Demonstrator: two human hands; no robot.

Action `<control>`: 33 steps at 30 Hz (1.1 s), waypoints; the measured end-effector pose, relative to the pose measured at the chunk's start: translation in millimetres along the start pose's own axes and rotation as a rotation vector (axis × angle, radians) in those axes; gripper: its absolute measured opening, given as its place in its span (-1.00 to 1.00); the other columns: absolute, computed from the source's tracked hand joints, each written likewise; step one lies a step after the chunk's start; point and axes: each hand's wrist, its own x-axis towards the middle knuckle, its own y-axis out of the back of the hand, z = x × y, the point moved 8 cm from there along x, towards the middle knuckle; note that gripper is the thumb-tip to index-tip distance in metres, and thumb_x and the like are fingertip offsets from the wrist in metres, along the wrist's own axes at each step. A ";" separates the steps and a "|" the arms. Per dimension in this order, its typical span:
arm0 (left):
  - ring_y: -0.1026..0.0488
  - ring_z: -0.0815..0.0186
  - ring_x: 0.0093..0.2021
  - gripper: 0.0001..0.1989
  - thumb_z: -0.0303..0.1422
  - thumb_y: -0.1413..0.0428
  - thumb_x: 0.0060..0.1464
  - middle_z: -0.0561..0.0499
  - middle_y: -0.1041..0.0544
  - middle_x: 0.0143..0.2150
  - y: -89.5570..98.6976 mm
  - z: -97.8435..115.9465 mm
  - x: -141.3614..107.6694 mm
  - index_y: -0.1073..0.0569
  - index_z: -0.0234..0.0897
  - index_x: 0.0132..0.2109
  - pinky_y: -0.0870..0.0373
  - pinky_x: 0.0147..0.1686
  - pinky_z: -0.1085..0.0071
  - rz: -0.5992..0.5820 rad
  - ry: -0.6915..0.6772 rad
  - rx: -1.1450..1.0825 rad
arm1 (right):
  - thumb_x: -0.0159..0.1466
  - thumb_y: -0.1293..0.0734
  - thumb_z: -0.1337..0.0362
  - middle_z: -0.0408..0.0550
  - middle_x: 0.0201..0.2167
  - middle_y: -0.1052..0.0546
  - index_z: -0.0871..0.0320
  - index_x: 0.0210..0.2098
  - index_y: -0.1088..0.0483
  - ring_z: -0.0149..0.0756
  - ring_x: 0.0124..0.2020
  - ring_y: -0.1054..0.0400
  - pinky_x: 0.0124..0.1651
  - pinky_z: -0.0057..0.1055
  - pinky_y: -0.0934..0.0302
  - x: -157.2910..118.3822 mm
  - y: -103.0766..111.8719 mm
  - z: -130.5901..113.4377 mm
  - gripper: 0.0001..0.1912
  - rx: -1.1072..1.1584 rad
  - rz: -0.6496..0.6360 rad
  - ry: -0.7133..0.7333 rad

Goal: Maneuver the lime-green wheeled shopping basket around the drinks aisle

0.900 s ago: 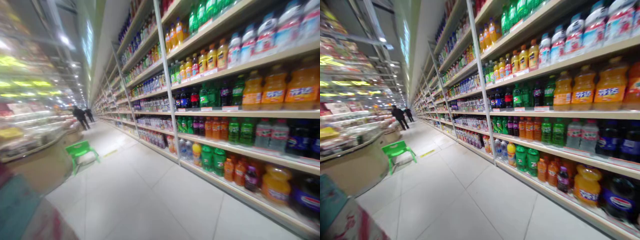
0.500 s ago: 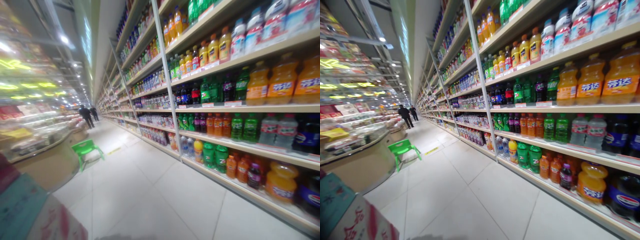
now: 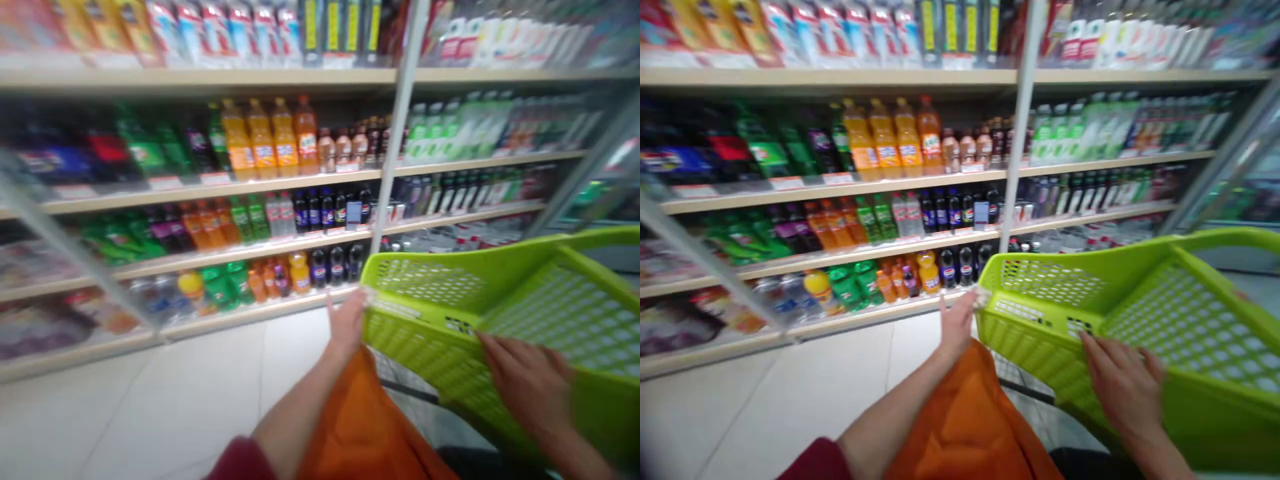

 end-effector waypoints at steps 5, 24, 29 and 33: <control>-0.32 0.25 0.11 -0.64 -0.44 0.13 0.16 -0.04 -0.39 0.11 -6.2 -24.0 14.1 -0.32 -0.11 0.07 0.33 0.23 -0.08 0.089 -0.001 0.020 | 0.27 -0.21 0.35 -0.10 -0.35 -0.56 0.11 -0.22 -0.47 -0.33 -0.34 -0.33 -0.16 -0.32 0.02 12.7 -19.2 -12.1 -0.80 -0.174 -0.131 0.003; -0.23 0.29 0.18 -0.62 -0.41 0.17 0.19 0.02 -0.33 0.17 -57.0 97.1 20.8 -0.31 -0.06 0.10 0.33 0.25 -0.01 -0.098 -0.217 0.093 | 0.14 -0.16 0.40 0.07 0.06 -0.39 0.26 0.07 -0.28 -0.07 0.15 -0.11 0.24 -0.04 0.33 12.0 -1.9 3.3 -0.52 -0.173 -0.285 -0.121; -0.21 0.27 0.20 -0.60 -0.43 0.15 0.17 0.03 -0.29 0.19 -58.4 103.1 17.6 -0.29 -0.03 0.12 0.35 0.24 -0.03 -0.148 -0.255 0.117 | 0.10 -0.16 0.40 0.09 0.09 -0.35 0.26 0.11 -0.23 -0.06 0.16 -0.08 0.25 -0.02 0.38 12.9 -7.1 3.0 -0.45 -0.141 -0.334 -0.120; -0.19 0.27 0.21 -0.60 -0.43 0.19 0.19 0.02 -0.28 0.20 -39.6 69.3 26.6 -0.28 -0.07 0.13 0.35 0.25 -0.01 -0.076 -0.083 0.145 | 0.11 -0.16 0.39 0.12 0.12 -0.32 0.30 0.11 -0.22 -0.07 0.17 -0.06 0.25 -0.03 0.39 13.6 -11.5 2.4 -0.45 -0.121 -0.362 -0.123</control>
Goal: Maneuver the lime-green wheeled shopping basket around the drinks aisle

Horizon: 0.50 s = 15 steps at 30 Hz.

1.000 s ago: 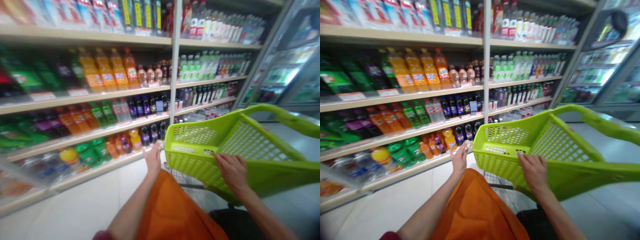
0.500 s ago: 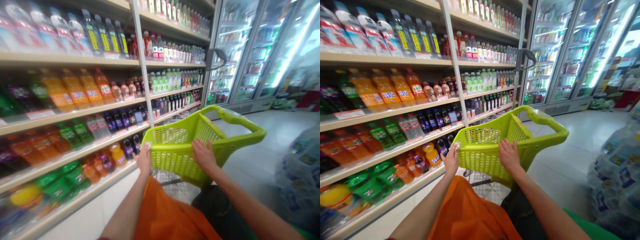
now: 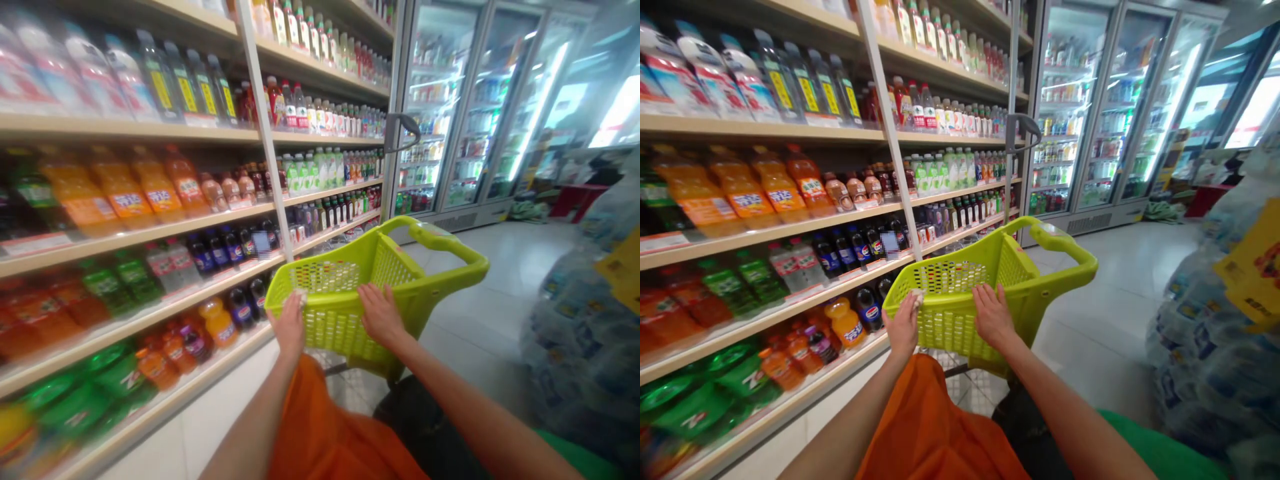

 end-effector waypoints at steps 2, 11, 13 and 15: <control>-0.20 0.28 0.20 -0.61 -0.42 0.20 0.20 0.00 -0.30 0.19 -3.3 13.5 -1.2 -0.30 -0.10 0.12 0.36 0.26 0.00 -0.016 -0.016 -0.032 | 0.11 -0.16 0.38 0.13 0.12 -0.31 0.32 0.11 -0.22 -0.07 0.17 -0.06 0.25 -0.02 0.39 1.8 -1.7 -0.4 -0.45 0.014 -0.013 -0.014; -0.23 0.28 0.18 -0.52 -0.47 0.15 0.12 -0.09 -0.30 0.19 -27.4 98.3 -13.0 -0.15 -0.20 0.21 0.21 0.26 0.02 -0.165 -0.219 -0.253 | 0.08 -0.16 0.38 0.13 0.20 -0.18 0.29 0.20 -0.06 -0.17 0.21 -0.02 0.22 -0.07 0.18 13.0 2.0 -25.1 -0.34 0.235 -0.102 0.020; -0.18 0.31 0.21 -0.43 -0.45 0.12 0.09 -0.10 -0.24 0.23 -26.4 83.3 -13.2 -0.01 -0.26 0.26 0.21 0.27 0.10 -0.238 -0.286 -0.257 | 0.13 -0.15 0.35 0.12 0.20 -0.18 0.23 0.18 -0.09 -0.16 0.21 -0.03 0.20 -0.03 0.16 17.4 -1.1 -36.8 -0.40 0.269 -0.119 0.011; -0.09 0.28 0.26 -0.35 -0.40 0.06 0.05 -0.12 -0.15 0.28 -23.4 61.7 -12.0 0.06 -0.30 0.28 0.24 0.27 0.11 -0.288 -0.320 -0.208 | 0.17 -0.18 0.25 0.12 0.18 -0.21 0.17 0.12 -0.18 -0.09 0.18 -0.06 0.18 0.07 0.19 23.9 -6.3 -46.1 -0.49 0.256 -0.104 -0.034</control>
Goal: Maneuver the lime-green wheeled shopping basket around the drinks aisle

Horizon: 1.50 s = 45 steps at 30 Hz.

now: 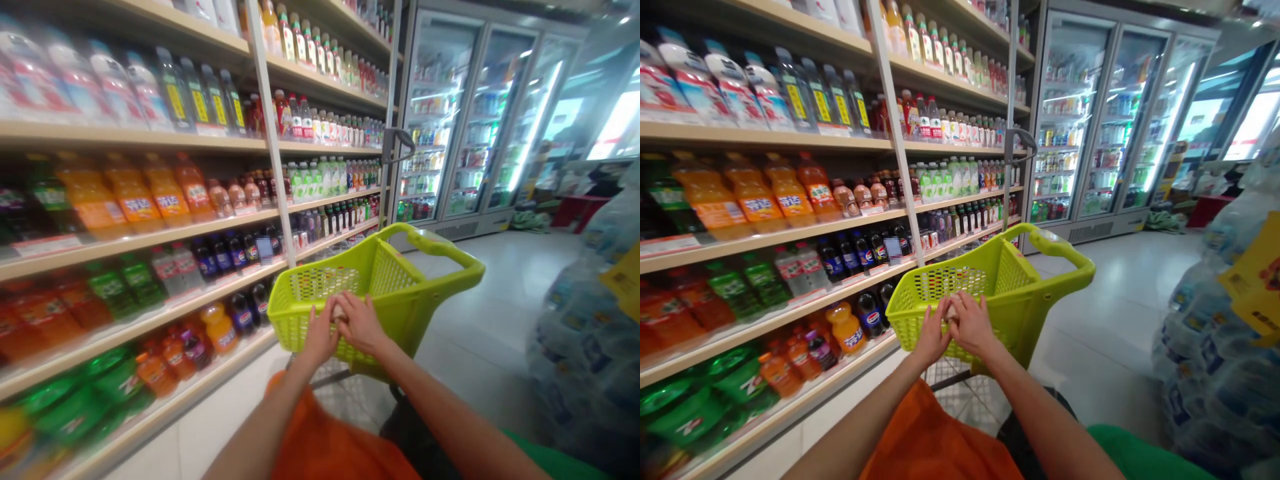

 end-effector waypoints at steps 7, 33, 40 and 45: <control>0.20 0.11 0.33 -0.34 -0.38 -0.08 -0.11 -0.11 -0.02 0.33 10.8 -51.6 -5.6 -0.14 -0.23 0.19 0.25 0.23 -0.06 -0.094 0.294 0.183 | 0.22 -0.21 0.33 0.06 0.09 -0.34 0.08 -0.07 -0.35 -0.08 0.08 -0.18 0.18 0.06 0.19 21.5 -22.4 -11.5 -0.72 -0.174 0.032 0.001; 0.20 0.08 0.33 -0.38 -0.40 -0.06 -0.11 -0.13 -0.01 0.33 -18.3 -28.4 32.9 -0.15 -0.24 0.16 0.18 0.18 -0.19 -0.148 0.257 0.182 | 0.19 -0.22 0.33 0.13 0.22 -0.16 0.18 0.10 -0.24 -0.01 0.25 0.07 0.20 0.10 0.28 -33.6 70.5 135.1 -0.54 -0.454 0.240 -0.026; 0.19 0.08 0.33 -0.39 -0.41 -0.05 -0.10 -0.12 -0.02 0.32 -14.7 -39.8 29.8 -0.15 -0.26 0.16 0.16 0.20 -0.16 -0.117 0.249 0.211 | 0.29 -0.09 0.40 0.06 0.11 -0.33 0.15 -0.06 -0.39 -0.16 0.21 -0.05 0.21 -0.07 0.15 -44.6 128.8 178.3 -0.67 -0.465 0.537 -0.127; 0.16 0.06 0.32 -0.40 -0.43 -0.04 -0.10 -0.14 -0.05 0.31 -3.9 -50.4 29.5 -0.17 -0.27 0.15 0.12 0.19 -0.16 -0.135 0.253 0.237 | 0.30 -0.08 0.42 0.10 0.12 -0.31 0.18 0.01 -0.34 -0.16 0.24 -0.01 0.19 -0.08 0.07 -67.4 127.3 186.8 -0.64 -0.471 0.683 -0.078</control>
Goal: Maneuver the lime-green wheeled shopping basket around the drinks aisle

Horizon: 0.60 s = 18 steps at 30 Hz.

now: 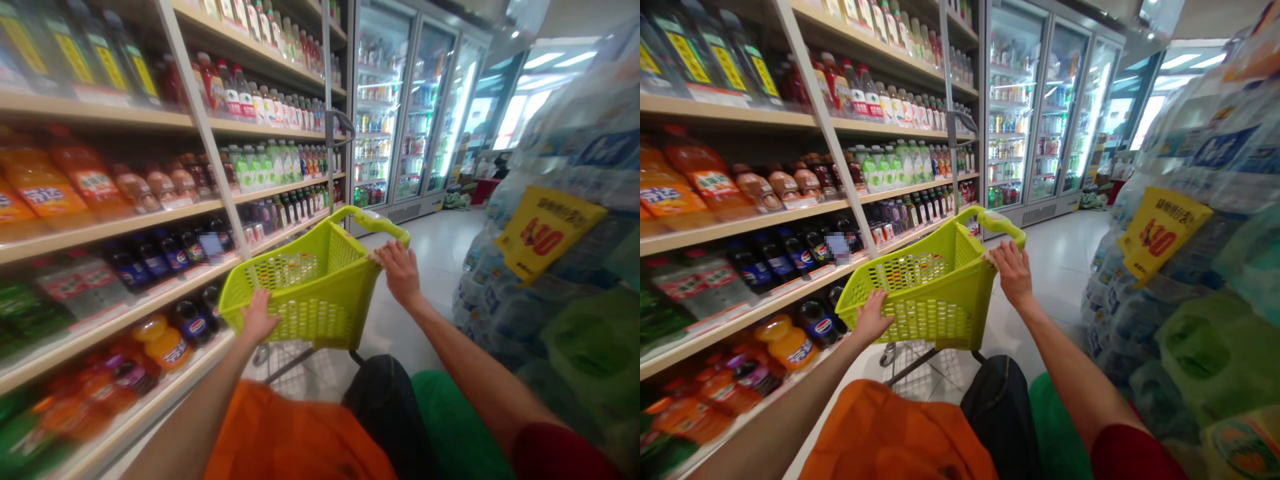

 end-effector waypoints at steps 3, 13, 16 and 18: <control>0.13 0.04 0.32 -0.41 -0.42 -0.04 -0.09 -0.15 -0.08 0.30 3.0 -8.3 3.4 -0.18 -0.27 0.15 0.05 0.16 -0.18 -0.031 -0.007 0.032 | 0.29 -0.10 0.43 0.10 0.10 -0.34 0.17 0.02 -0.33 -0.20 0.25 0.01 0.21 -0.10 0.08 -33.9 -8.6 -31.2 -0.64 0.046 0.008 0.099; 0.16 0.13 0.33 -0.34 -0.49 0.01 -0.09 -0.17 0.02 0.33 -8.4 85.5 -44.6 -0.10 -0.38 0.22 0.18 0.24 -0.06 0.192 -0.334 0.145 | 0.25 -0.12 0.45 0.15 0.15 -0.27 0.15 0.05 -0.28 -0.16 0.25 0.02 0.21 -0.04 0.12 -53.9 9.1 -37.2 -0.61 0.086 0.087 -0.041; 0.16 0.14 0.33 -0.33 -0.48 0.00 -0.10 -0.15 0.00 0.33 -25.3 136.6 -64.0 -0.11 -0.35 0.22 0.17 0.24 -0.04 0.145 -0.505 0.109 | 0.25 -0.10 0.40 0.18 0.18 -0.21 0.18 0.08 -0.23 -0.16 0.27 0.06 0.20 -0.01 0.12 -22.7 11.8 -16.8 -0.60 0.086 0.165 -0.161; 0.15 0.14 0.33 -0.33 -0.47 0.00 -0.10 -0.15 0.00 0.33 -32.5 155.2 -70.2 -0.11 -0.36 0.22 0.17 0.25 -0.04 0.117 -0.549 0.090 | 0.27 -0.10 0.40 0.15 0.15 -0.27 0.18 0.02 -0.27 -0.21 0.25 0.02 0.20 -0.08 0.07 -19.1 3.8 -22.8 -0.65 0.130 0.146 -0.125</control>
